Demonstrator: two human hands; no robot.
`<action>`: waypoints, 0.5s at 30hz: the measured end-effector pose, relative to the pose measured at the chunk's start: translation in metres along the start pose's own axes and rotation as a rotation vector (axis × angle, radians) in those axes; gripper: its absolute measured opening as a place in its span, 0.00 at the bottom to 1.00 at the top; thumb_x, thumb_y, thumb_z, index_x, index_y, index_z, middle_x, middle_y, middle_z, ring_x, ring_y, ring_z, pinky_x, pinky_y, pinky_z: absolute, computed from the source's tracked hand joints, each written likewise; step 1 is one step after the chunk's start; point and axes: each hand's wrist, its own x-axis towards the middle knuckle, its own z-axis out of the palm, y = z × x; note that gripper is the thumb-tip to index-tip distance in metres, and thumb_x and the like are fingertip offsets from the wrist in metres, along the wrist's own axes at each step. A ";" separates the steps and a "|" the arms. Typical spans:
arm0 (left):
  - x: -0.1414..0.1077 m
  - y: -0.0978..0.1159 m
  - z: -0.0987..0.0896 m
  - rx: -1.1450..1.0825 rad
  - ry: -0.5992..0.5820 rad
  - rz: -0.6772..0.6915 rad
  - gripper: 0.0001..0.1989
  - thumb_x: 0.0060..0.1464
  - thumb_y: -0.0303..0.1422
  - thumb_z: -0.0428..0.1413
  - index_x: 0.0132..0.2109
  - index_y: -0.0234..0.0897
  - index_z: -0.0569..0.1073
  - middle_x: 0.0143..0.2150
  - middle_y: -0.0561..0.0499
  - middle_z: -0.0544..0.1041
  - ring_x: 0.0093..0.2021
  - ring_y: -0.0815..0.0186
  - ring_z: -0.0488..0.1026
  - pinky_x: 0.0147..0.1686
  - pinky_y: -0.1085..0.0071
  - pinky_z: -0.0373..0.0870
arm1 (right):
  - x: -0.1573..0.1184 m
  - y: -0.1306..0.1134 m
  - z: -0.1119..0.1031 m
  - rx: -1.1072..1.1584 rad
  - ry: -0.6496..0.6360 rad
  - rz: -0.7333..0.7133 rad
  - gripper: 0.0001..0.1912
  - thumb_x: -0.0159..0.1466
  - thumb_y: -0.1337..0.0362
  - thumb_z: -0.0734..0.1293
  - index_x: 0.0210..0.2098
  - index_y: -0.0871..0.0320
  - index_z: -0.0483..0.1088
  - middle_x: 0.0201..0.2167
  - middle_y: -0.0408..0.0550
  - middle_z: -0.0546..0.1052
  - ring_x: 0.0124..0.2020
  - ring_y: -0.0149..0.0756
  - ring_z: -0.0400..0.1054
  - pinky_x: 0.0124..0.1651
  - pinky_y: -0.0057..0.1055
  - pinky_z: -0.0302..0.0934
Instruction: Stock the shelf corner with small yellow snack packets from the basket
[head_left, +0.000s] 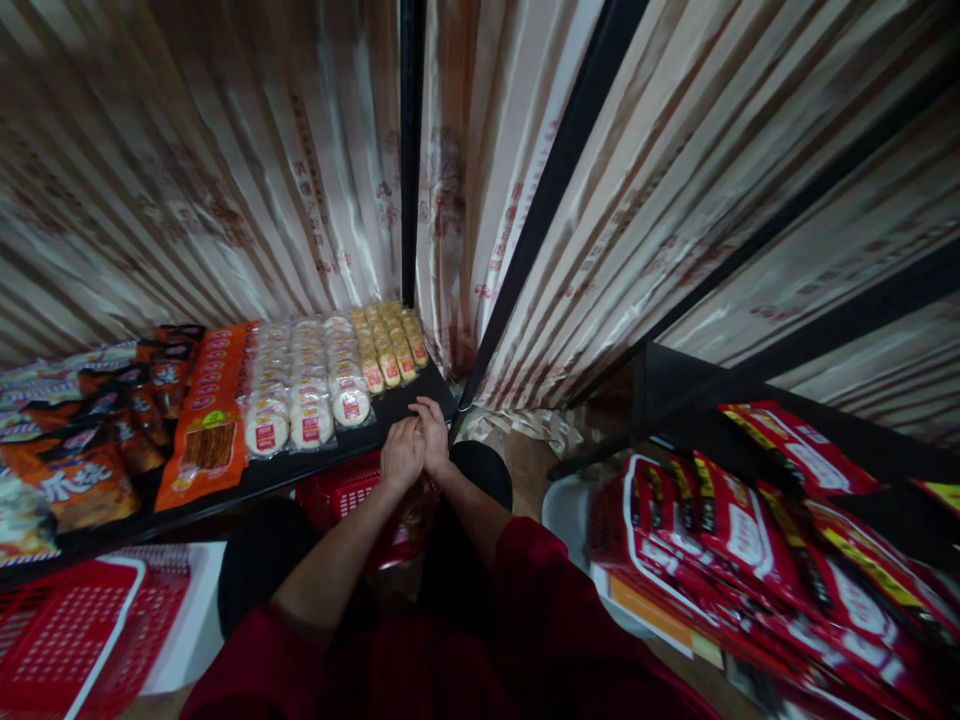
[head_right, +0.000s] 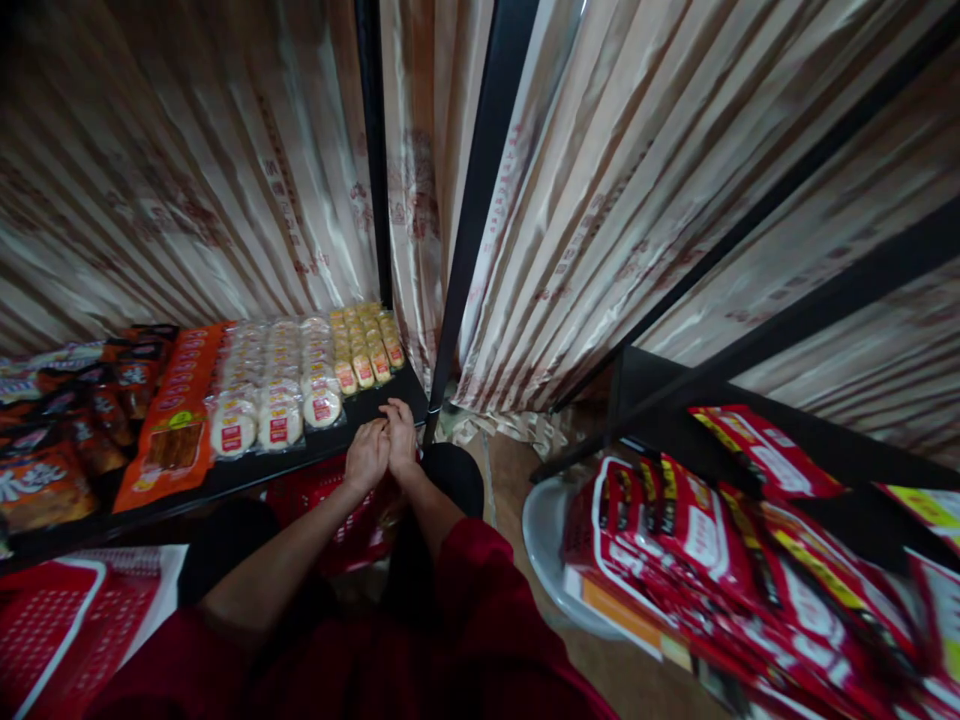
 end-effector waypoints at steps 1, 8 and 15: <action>-0.005 -0.002 -0.001 0.014 -0.002 0.026 0.17 0.55 0.26 0.42 0.48 0.30 0.68 0.45 0.41 0.73 0.46 0.61 0.67 0.50 0.63 0.65 | -0.005 0.000 -0.001 -0.006 -0.022 -0.027 0.21 0.54 0.73 0.56 0.43 0.57 0.71 0.50 0.48 0.66 0.49 0.32 0.62 0.54 0.27 0.57; -0.041 -0.015 -0.001 0.131 -0.163 0.099 0.16 0.55 0.28 0.43 0.49 0.32 0.68 0.43 0.43 0.73 0.45 0.63 0.67 0.46 0.67 0.67 | -0.041 0.009 -0.002 -0.164 -0.173 -0.112 0.17 0.59 0.72 0.56 0.42 0.55 0.71 0.43 0.46 0.70 0.48 0.33 0.62 0.53 0.29 0.57; -0.067 -0.026 0.011 0.020 -0.502 -0.149 0.17 0.60 0.31 0.38 0.48 0.33 0.68 0.48 0.42 0.73 0.49 0.63 0.68 0.51 0.67 0.63 | -0.062 0.028 0.002 -0.569 -0.657 0.075 0.15 0.60 0.70 0.58 0.45 0.59 0.70 0.45 0.52 0.72 0.48 0.35 0.64 0.51 0.28 0.57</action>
